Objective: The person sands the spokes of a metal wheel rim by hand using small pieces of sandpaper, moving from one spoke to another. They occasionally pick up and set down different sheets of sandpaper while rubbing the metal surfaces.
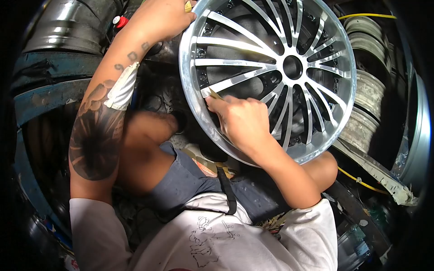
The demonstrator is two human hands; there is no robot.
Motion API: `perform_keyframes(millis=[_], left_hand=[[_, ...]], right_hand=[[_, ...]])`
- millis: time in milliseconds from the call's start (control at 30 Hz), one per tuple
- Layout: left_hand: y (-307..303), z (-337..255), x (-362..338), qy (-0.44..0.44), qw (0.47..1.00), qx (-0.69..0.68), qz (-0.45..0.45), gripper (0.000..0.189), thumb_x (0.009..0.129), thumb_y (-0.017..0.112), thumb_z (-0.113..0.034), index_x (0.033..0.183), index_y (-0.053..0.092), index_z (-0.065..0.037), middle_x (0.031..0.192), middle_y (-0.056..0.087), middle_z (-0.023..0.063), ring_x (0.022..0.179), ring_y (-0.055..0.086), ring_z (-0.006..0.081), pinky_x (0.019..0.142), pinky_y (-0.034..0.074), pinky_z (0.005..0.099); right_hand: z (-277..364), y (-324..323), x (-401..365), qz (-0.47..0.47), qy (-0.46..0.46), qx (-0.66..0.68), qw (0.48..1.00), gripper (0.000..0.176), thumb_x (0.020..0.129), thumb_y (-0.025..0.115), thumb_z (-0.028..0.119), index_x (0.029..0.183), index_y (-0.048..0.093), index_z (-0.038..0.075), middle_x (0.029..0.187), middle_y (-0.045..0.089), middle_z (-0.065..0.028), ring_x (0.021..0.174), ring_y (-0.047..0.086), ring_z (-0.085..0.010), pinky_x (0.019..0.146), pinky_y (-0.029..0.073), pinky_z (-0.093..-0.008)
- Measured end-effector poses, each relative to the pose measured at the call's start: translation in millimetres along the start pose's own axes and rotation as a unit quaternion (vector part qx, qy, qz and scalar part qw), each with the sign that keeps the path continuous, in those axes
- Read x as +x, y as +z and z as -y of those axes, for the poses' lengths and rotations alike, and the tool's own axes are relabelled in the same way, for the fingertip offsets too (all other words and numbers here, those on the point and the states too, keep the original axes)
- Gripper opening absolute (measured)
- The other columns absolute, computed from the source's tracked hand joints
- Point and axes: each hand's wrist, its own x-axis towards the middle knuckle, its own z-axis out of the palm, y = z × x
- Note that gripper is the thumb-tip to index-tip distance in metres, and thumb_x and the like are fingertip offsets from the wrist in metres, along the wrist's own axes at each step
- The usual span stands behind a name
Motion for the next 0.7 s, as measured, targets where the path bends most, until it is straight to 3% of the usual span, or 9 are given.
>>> perform_keyframes(millis=[33,167,267,400,467,500,600,700], left_hand=[[-1.2,0.4,1.2,-0.014,1.0,-0.012,-0.001,0.03,0.093,0.061,-0.028,0.095,0.082,-0.007,0.092,0.078,0.0212,0.088,0.077,0.039,0.081,0.062,0.0487],[-4.8,-5.2,0.5,-0.04,0.999,-0.012,0.028,0.031,0.094,0.061,-0.028,0.096,0.082,-0.005,0.095,0.078,0.0219,0.091,0.077,0.0393,0.083,0.061,0.0483],[-14.7,-4.3,7.0,-0.066,0.997,-0.033,0.02,0.031,0.094,0.061,-0.027,0.096,0.082,-0.004,0.095,0.078,0.0223,0.091,0.077,0.0395,0.083,0.062,0.0481],[-7.8,-6.0,0.5,-0.078,0.996,-0.025,0.025,0.029,0.093,0.061,-0.025,0.094,0.082,-0.005,0.093,0.078,0.0217,0.09,0.078,0.0395,0.083,0.062,0.048],[-8.2,-6.1,6.2,-0.075,0.997,-0.017,0.021,0.028,0.093,0.062,-0.024,0.093,0.082,-0.005,0.092,0.078,0.0214,0.089,0.078,0.0396,0.083,0.062,0.0479],[-6.8,-2.0,2.3,0.006,1.0,0.03,-0.004,0.028,0.091,0.062,-0.024,0.093,0.082,-0.004,0.09,0.078,0.0213,0.087,0.078,0.0391,0.081,0.063,0.0475],[-2.4,-1.2,0.3,0.001,1.0,0.022,-0.001,0.027,0.091,0.063,-0.023,0.091,0.082,-0.004,0.089,0.078,0.0212,0.086,0.078,0.0382,0.08,0.063,0.0475],[-2.9,-2.0,4.7,-0.02,1.0,0.016,-0.005,0.028,0.092,0.062,-0.023,0.09,0.082,-0.004,0.089,0.078,0.0208,0.087,0.078,0.0386,0.081,0.062,0.0478]], right_hand=[[0.6,-3.9,-4.5,0.024,0.003,-0.021,0.999,0.021,0.093,0.074,0.015,0.112,0.081,0.019,0.077,0.071,-0.0063,0.06,0.068,-0.031,0.054,0.051,-0.0427],[-4.7,8.4,9.2,-0.109,-0.035,-0.003,0.993,0.02,0.092,0.077,0.017,0.112,0.08,0.018,0.074,0.069,-0.0048,0.055,0.063,-0.0302,0.052,0.049,-0.0418],[-4.7,7.0,1.6,-0.04,-0.014,-0.078,0.996,0.021,0.092,0.078,0.018,0.112,0.08,0.017,0.074,0.07,-0.0038,0.056,0.065,-0.0288,0.053,0.048,-0.0408],[-5.9,15.8,8.5,-0.075,-0.039,-0.048,0.995,0.02,0.093,0.075,0.017,0.113,0.08,0.017,0.074,0.071,-0.0039,0.055,0.065,-0.0286,0.053,0.049,-0.0401],[-1.6,4.3,3.9,-0.03,-0.019,-0.075,0.997,0.021,0.092,0.075,0.015,0.113,0.08,0.017,0.076,0.072,-0.0039,0.058,0.067,-0.0285,0.054,0.05,-0.0398],[0.6,1.5,4.3,-0.022,-0.018,-0.079,0.996,0.022,0.092,0.075,0.015,0.113,0.08,0.017,0.076,0.072,-0.004,0.058,0.067,-0.0283,0.054,0.051,-0.0398],[-8.0,10.7,10.3,-0.055,-0.031,-0.039,0.997,0.027,0.089,0.075,0.012,0.115,0.08,0.017,0.081,0.076,-0.003,0.059,0.068,-0.0279,0.054,0.051,-0.0403],[-1.5,2.2,5.7,-0.027,-0.024,-0.081,0.996,0.03,0.087,0.074,0.01,0.115,0.079,0.017,0.083,0.077,-0.0018,0.061,0.069,-0.0274,0.057,0.051,-0.0399]])
